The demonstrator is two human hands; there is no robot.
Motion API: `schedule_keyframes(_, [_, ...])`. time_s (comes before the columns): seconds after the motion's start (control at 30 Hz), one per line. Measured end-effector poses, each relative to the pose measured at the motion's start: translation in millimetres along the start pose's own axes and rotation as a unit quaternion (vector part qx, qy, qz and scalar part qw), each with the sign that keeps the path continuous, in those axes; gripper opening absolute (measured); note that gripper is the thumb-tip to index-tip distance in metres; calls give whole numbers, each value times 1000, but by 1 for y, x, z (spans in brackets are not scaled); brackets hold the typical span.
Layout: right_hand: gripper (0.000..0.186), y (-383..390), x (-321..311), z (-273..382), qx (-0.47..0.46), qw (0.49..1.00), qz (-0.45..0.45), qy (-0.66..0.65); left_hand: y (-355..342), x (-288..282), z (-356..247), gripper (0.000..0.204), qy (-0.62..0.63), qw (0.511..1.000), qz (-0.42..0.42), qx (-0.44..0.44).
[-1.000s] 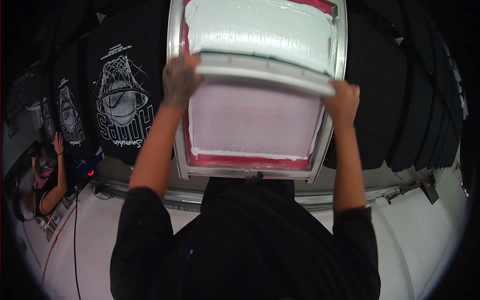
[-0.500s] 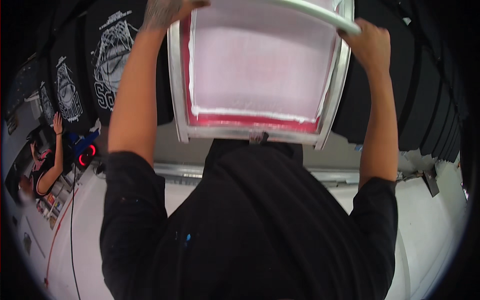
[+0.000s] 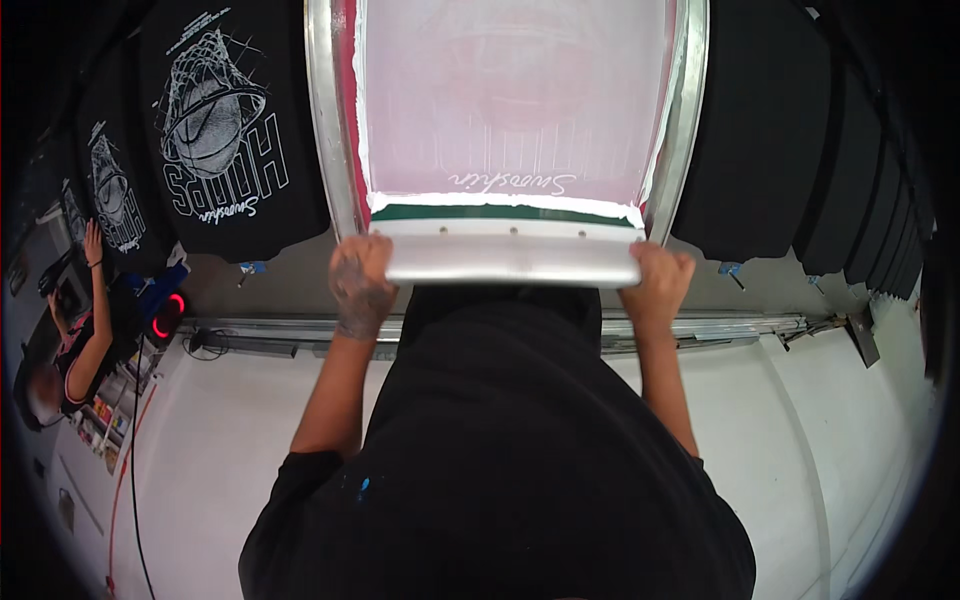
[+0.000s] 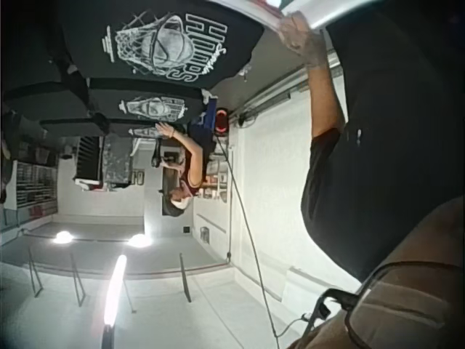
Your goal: Apply white ink to a screen printing frame and use a squeegee to print designs onto black t-shirts.
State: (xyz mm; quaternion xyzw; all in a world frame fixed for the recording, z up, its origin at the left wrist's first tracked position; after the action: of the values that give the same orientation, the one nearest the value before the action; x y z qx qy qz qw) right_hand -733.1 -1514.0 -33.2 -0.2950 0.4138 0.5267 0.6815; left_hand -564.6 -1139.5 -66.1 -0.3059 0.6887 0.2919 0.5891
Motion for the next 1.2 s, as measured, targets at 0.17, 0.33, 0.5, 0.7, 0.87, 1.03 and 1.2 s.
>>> schedule_keyframes(0.17, [25, -36, 9, -16, -26, 997, -69, 30, -48, 7, 3, 28, -21, 993, -112, 9])
schedule_keyframes(0.33, [25, -187, -1, -57, -41, 995, -75, 54, -209, 9, 49, 27, -73, 985, -151, 44])
schedule_keyframes(0.5, [30, -350, -37, -66, -2, 994, -81, 79, -377, -12, 75, 33, -49, 989, -142, -11])
schedule_keyframes(0.7, [43, -459, -84, -66, 55, 994, 60, 74, -489, -61, 91, 55, -141, 990, -32, 4])
schedule_keyframes(0.87, [58, -497, -105, -65, 55, 987, 134, 72, -520, -100, 92, 62, -175, 979, 80, 60])
schedule_keyframes(1.03, [57, -515, -105, -68, 39, 993, 104, 34, -519, -130, 80, 50, -80, 991, 104, -9])
schedule_keyframes(1.2, [58, -522, -98, -75, 28, 983, 181, -13, -463, -121, 62, 74, -146, 987, -64, 20])
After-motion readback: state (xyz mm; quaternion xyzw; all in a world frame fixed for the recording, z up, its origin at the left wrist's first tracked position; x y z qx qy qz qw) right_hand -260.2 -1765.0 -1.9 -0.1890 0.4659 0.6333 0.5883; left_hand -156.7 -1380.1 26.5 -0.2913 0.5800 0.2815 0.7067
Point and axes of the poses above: each hand's wrist, its own y-axis away from the middle knuckle, its own x-axis out of the palm, z = x × y, the point moved 2 cm from there along -y, towards the middle knuckle, and after that the axes turned 15 degrees about -y, right-handed, at the moved point
